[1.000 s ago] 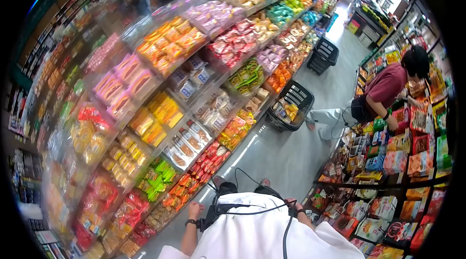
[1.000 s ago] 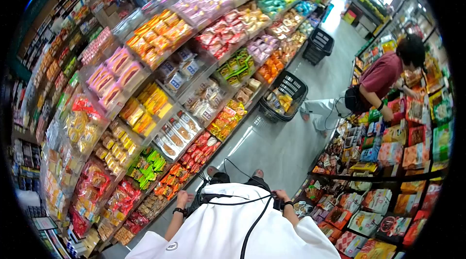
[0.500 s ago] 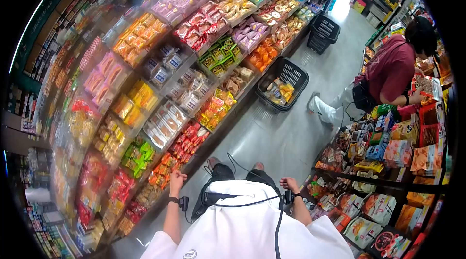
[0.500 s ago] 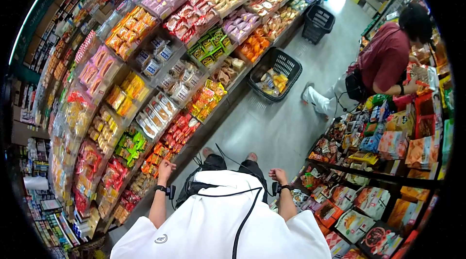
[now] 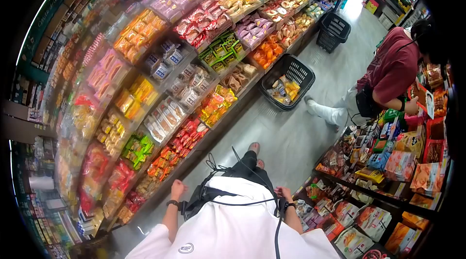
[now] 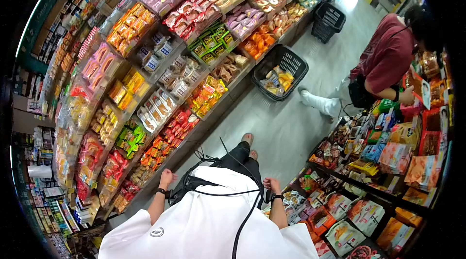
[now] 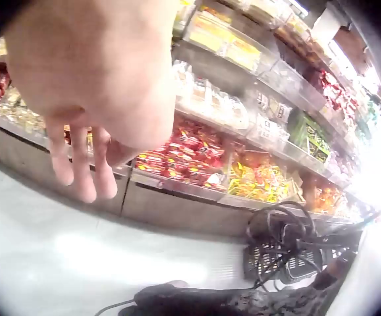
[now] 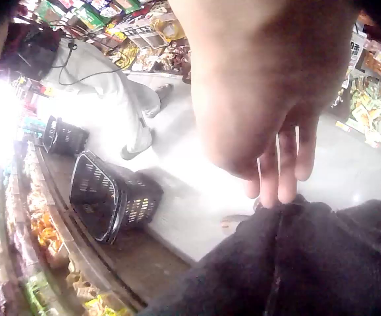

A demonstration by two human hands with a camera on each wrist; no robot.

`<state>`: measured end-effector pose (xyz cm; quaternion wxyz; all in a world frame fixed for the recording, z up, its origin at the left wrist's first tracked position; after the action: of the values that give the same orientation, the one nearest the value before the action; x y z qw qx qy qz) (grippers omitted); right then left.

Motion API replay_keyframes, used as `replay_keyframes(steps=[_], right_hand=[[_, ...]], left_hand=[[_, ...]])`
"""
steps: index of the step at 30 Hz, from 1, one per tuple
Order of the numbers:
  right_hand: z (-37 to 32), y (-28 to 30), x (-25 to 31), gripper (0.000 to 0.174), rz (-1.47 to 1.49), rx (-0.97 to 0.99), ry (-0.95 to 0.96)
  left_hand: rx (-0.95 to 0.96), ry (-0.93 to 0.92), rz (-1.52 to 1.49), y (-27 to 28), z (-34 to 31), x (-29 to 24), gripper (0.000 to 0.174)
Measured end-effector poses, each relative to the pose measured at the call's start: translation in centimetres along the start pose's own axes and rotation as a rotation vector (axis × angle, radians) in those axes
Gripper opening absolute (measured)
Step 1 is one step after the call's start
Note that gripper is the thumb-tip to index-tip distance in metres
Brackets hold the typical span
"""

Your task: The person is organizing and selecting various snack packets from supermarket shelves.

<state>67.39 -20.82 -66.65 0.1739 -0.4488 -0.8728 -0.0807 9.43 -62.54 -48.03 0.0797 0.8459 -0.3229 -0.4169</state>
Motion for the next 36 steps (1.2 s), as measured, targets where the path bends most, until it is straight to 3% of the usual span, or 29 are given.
replay_keyframes(steps=[8, 12, 15, 19, 20, 28, 33, 36], right_hand=[[-0.3, 2.6, 5.5, 0.036, 0.065, -0.085, -0.004], [4.9, 5.5, 7.3, 0.038, 0.057, -0.050, 0.003], [8.8, 6.2, 10.9, 0.040, 0.013, -0.025, 0.045], [7.7, 3.6, 22.8, 0.031, -0.065, -0.068, 0.037], [8.7, 3.3, 25.9, 0.034, -0.139, -0.065, 0.081], [10.2, -2.7, 49.5, 0.032, -0.492, -0.068, 0.284], [11.4, -10.1, 65.3, 0.029, -0.580, 0.009, 0.533], [7.0, -17.0, 76.5, 0.028, -0.857, -0.038, 0.632]], left_hand=[[0.225, -0.112, -0.009, -11.2, 8.1, -10.8, 0.008], [0.257, -0.219, -0.068, -15.7, 12.9, -15.4, 0.011], [0.275, -0.186, -0.063, -17.2, 14.9, -18.6, 0.013], [0.297, -0.093, -0.088, -17.6, 16.9, -20.4, 0.009], [0.288, 0.010, -0.141, -17.8, 18.5, -18.9, 0.011], [0.202, 0.106, -0.263, -16.6, 20.4, -18.0, 0.014], [0.070, 0.157, -0.363, -15.7, 19.4, -16.9, 0.013], [-0.002, 0.182, -0.383, -15.6, 18.2, -14.6, 0.012]])
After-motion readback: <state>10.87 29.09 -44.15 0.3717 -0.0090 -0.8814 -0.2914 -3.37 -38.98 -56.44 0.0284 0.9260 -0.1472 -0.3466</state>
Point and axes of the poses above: each hand's wrist, its own z-axis towards the middle knuckle, its own y-axis out of the back of the hand, x = y × z, the point moved 10 cm from there along z, towards the middle knuckle, and after that the axes turned 14 degrees about -z, right-handed, at the moved point
